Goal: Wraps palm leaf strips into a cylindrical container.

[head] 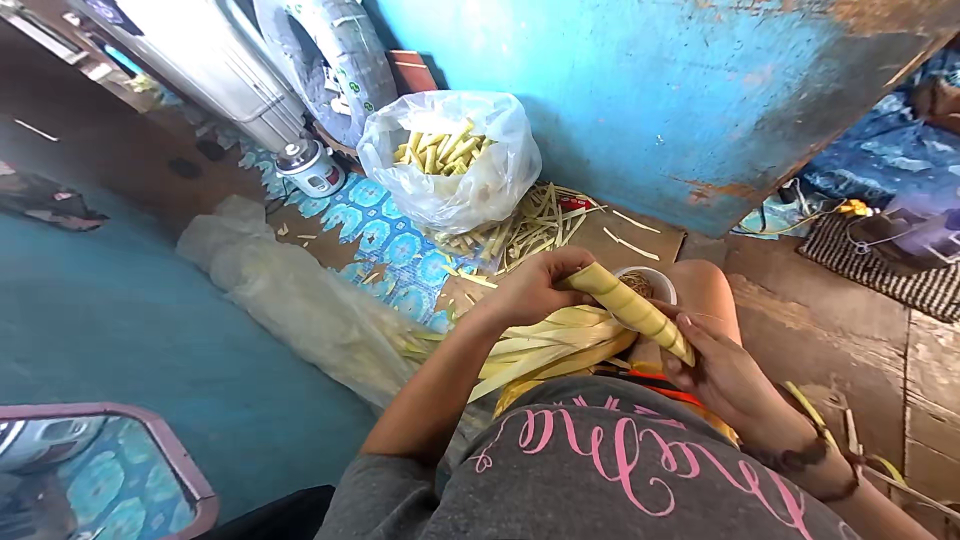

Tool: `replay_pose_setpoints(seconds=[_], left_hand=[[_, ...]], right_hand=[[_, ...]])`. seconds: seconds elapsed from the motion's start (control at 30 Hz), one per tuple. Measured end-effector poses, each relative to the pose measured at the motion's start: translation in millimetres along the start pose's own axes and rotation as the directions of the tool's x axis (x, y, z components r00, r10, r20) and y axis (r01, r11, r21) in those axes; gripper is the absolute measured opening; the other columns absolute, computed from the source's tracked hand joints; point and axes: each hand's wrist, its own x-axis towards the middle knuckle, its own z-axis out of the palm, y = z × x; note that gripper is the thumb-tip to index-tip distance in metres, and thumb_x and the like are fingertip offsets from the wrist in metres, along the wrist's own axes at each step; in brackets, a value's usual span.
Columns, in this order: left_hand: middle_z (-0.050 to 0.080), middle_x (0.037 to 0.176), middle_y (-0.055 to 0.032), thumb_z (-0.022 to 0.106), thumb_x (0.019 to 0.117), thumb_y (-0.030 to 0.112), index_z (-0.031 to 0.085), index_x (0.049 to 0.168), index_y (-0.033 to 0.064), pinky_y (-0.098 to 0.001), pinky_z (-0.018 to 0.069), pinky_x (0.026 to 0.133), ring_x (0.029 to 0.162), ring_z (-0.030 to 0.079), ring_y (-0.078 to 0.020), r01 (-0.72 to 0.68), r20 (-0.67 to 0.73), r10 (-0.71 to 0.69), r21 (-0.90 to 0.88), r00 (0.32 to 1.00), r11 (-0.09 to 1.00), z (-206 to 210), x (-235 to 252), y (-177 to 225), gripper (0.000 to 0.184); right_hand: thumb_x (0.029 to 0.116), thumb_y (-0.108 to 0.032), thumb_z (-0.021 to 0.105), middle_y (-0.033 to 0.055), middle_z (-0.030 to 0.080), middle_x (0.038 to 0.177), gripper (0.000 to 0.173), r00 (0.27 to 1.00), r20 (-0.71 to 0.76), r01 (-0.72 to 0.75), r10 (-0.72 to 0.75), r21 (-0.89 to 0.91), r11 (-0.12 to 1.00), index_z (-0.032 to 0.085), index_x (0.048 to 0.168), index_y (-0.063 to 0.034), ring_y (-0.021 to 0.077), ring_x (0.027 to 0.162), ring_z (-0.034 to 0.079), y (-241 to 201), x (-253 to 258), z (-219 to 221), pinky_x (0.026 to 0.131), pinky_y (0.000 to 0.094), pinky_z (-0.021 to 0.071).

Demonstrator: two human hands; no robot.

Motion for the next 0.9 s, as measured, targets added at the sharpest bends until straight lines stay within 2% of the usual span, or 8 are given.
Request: replay_pose_setpoints(seconds=[0.13, 0.27, 0.43, 0.53, 0.6, 0.67, 0.77, 0.9], left_hand=[[0.073, 0.093, -0.0042, 0.072, 0.0878, -0.006, 0.067, 0.114, 0.0016, -0.0239, 0.0583, 0.076, 0.081, 0.068, -0.0064, 0.02, -0.032, -0.02, -0.011, 0.999, 1.0, -2, -1, 1, 0.028], [0.072, 0.092, -0.0035, 0.072, 0.0885, -0.006, 0.067, 0.112, 0.0016, -0.0229, 0.0577, 0.074, 0.08, 0.067, -0.0057, 0.0, -0.008, 0.0, -0.021, 1.0, 1.0, -2, -1, 1, 0.025], [0.072, 0.092, -0.0046, 0.071, 0.0877, -0.008, 0.067, 0.113, 0.0013, -0.0249, 0.0588, 0.077, 0.081, 0.069, -0.0074, 0.022, -0.047, -0.025, -0.052, 0.999, 0.998, -7, 3, 0, 0.027], [0.071, 0.091, -0.0054, 0.071, 0.0889, -0.006, 0.066, 0.113, 0.0006, -0.0241, 0.0573, 0.074, 0.079, 0.067, -0.0076, 0.01, -0.035, -0.01, -0.005, 0.999, 1.0, -6, 2, 4, 0.026], [0.07, 0.09, -0.0046, 0.069, 0.0901, -0.006, 0.066, 0.109, 0.0008, -0.0236, 0.0567, 0.074, 0.079, 0.066, -0.0068, 0.004, -0.02, -0.004, -0.002, 1.0, 1.0, -6, 3, 3, 0.021], [0.071, 0.089, -0.0047, 0.069, 0.0913, -0.006, 0.066, 0.109, 0.0005, -0.0245, 0.0576, 0.075, 0.079, 0.067, -0.0072, 0.009, -0.023, -0.009, -0.016, 1.0, 1.0, -8, 6, 1, 0.019], [0.071, 0.089, -0.0052, 0.069, 0.091, -0.006, 0.065, 0.111, 0.0015, -0.0249, 0.0582, 0.074, 0.077, 0.068, -0.0083, 0.033, -0.06, -0.034, -0.003, 0.998, 0.999, -9, 6, 5, 0.022], [0.071, 0.09, -0.005, 0.071, 0.0903, -0.004, 0.065, 0.111, 0.0016, -0.0249, 0.0569, 0.073, 0.078, 0.067, -0.0077, 0.016, -0.016, -0.016, 0.014, 1.0, 1.0, -10, 7, 2, 0.023]], right_hand=[[0.1044, -0.032, 0.057, 0.0099, 0.068, 0.117, 0.053, 0.865, 0.124, 0.466, -0.486, -0.556, 0.688, 0.051, 0.141, 0.0054, 0.0075, 0.098, 0.066, 19, -2, -11, 0.087, 0.024, 0.0562], [0.1115, -0.026, 0.023, -0.008, 0.063, 0.067, 0.042, 0.997, 0.042, -0.072, 0.066, 0.158, 0.985, 0.061, 0.128, -0.0152, -0.0004, 0.051, 0.054, 3, -7, -4, 0.049, 0.0155, 0.048], [0.1052, -0.037, 0.054, 0.0109, 0.066, 0.126, 0.056, 0.852, 0.12, 0.485, -0.509, -0.545, 0.684, 0.052, 0.142, 0.0054, 0.006, 0.104, 0.065, 22, -5, -14, 0.09, 0.0229, 0.0555], [0.1124, -0.023, 0.03, -0.0052, 0.071, 0.08, 0.034, 0.997, -0.025, 0.078, -0.078, -0.003, 0.997, 0.061, 0.117, -0.0117, 0.0004, 0.064, 0.065, 7, -11, -3, 0.061, 0.0162, 0.0552], [0.1124, -0.028, 0.019, -0.0034, 0.068, 0.067, 0.047, 0.997, -0.02, -0.065, 0.07, 0.194, 0.979, 0.063, 0.114, -0.0146, 0.0032, 0.051, 0.061, 2, -10, -2, 0.049, 0.0176, 0.0523], [0.1094, -0.018, 0.038, -0.0027, 0.073, 0.101, 0.036, 0.975, -0.025, 0.218, -0.222, -0.116, 0.969, 0.057, 0.136, -0.004, 0.0036, 0.079, 0.07, 9, -10, -8, 0.071, 0.0194, 0.0602], [0.1045, -0.041, 0.056, 0.0146, 0.066, 0.12, 0.054, 0.766, 0.125, 0.548, -0.63, -0.64, 0.539, 0.06, 0.137, 0.0024, 0.0114, 0.102, 0.065, 25, -2, -19, 0.087, 0.0263, 0.056], [0.1122, -0.02, 0.021, -0.0056, 0.066, 0.072, 0.043, 0.996, -0.082, -0.014, 0.02, 0.065, 0.998, 0.06, 0.128, -0.0099, -0.0009, 0.05, 0.055, 8, -10, -8, 0.047, 0.0133, 0.0473]])
